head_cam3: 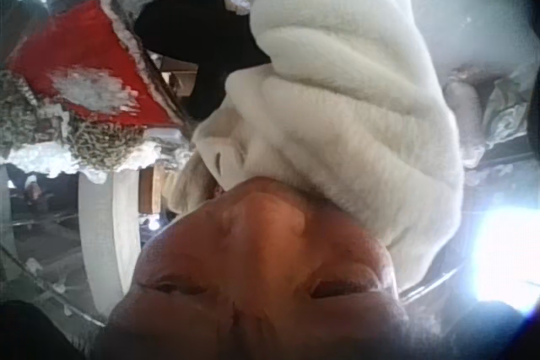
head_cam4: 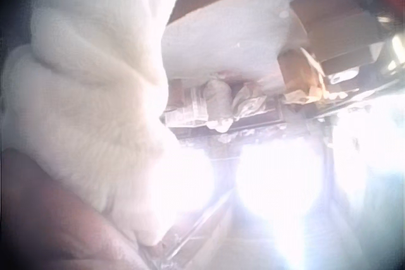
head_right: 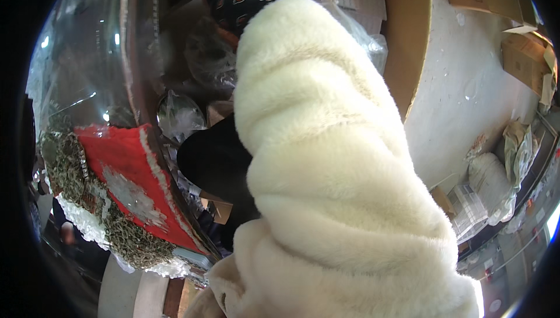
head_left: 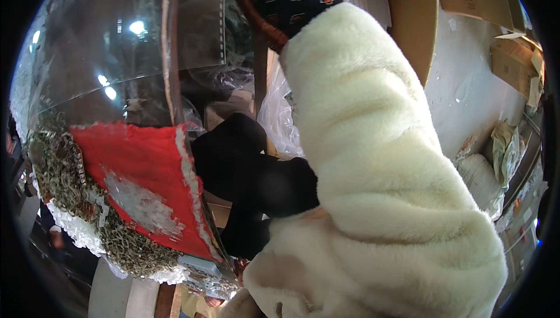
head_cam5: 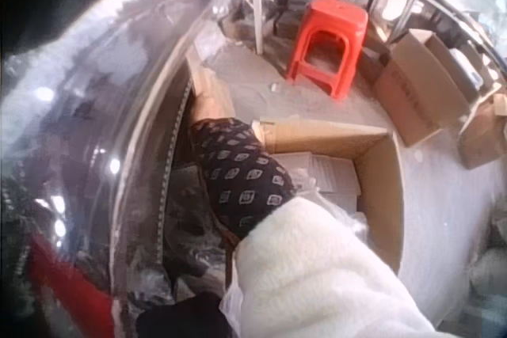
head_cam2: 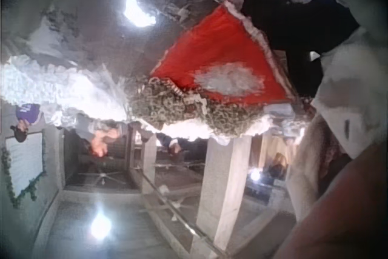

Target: The person repeatedly picks small white plastic housings and metal components from a tray, inserts the metal parts into the housings, and uses a lighter to heat-seal the assembly. The person places the finished units on the table and continues the cycle.

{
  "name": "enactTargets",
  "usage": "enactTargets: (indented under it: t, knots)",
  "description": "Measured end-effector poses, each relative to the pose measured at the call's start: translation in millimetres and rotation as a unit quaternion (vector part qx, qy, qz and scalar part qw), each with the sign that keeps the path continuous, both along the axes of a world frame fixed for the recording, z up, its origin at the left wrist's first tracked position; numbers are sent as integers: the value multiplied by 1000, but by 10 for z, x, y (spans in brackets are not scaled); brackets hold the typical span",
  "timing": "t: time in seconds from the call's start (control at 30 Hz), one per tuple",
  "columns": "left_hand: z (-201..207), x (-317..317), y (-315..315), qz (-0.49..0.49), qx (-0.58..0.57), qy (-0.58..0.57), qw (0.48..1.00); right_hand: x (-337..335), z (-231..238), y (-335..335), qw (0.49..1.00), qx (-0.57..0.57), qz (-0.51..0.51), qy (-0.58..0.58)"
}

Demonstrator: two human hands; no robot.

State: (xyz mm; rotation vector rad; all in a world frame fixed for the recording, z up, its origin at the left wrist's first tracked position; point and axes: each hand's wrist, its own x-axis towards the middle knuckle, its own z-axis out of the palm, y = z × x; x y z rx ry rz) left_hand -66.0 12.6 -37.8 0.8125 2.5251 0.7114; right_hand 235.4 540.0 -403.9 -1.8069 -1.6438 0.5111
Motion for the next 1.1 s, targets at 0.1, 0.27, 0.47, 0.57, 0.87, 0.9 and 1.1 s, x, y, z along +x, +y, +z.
enactTargets:
  t: [0.1, 0.27, 0.47, 0.57, 0.87, 0.9, 1.1]
  knots:
    - [90, -63, 84, 1, -16, 9, 1000, -677, -215, -605, 997, -54, 48, 16]
    - [206, -104, 188, 0, -30, 20, 999, -1148, -438, -1066, 992, -98, 81, 26]
    - [272, -171, 259, 7, -33, 27, 999, -1230, -512, -1090, 990, -112, 81, 22]
    - [302, -213, 302, 7, -32, 32, 999, -1220, -519, -1055, 991, -116, 69, 16]
    - [428, -342, 317, 6, -33, 41, 999, -1128, -609, -979, 992, -124, 17, -1]
    - [439, -348, 296, 10, -28, 44, 999, -1109, -603, -976, 992, -127, 12, -3]
    - [472, -381, 218, 37, -12, 56, 998, -957, -547, -930, 990, -138, -12, -22]
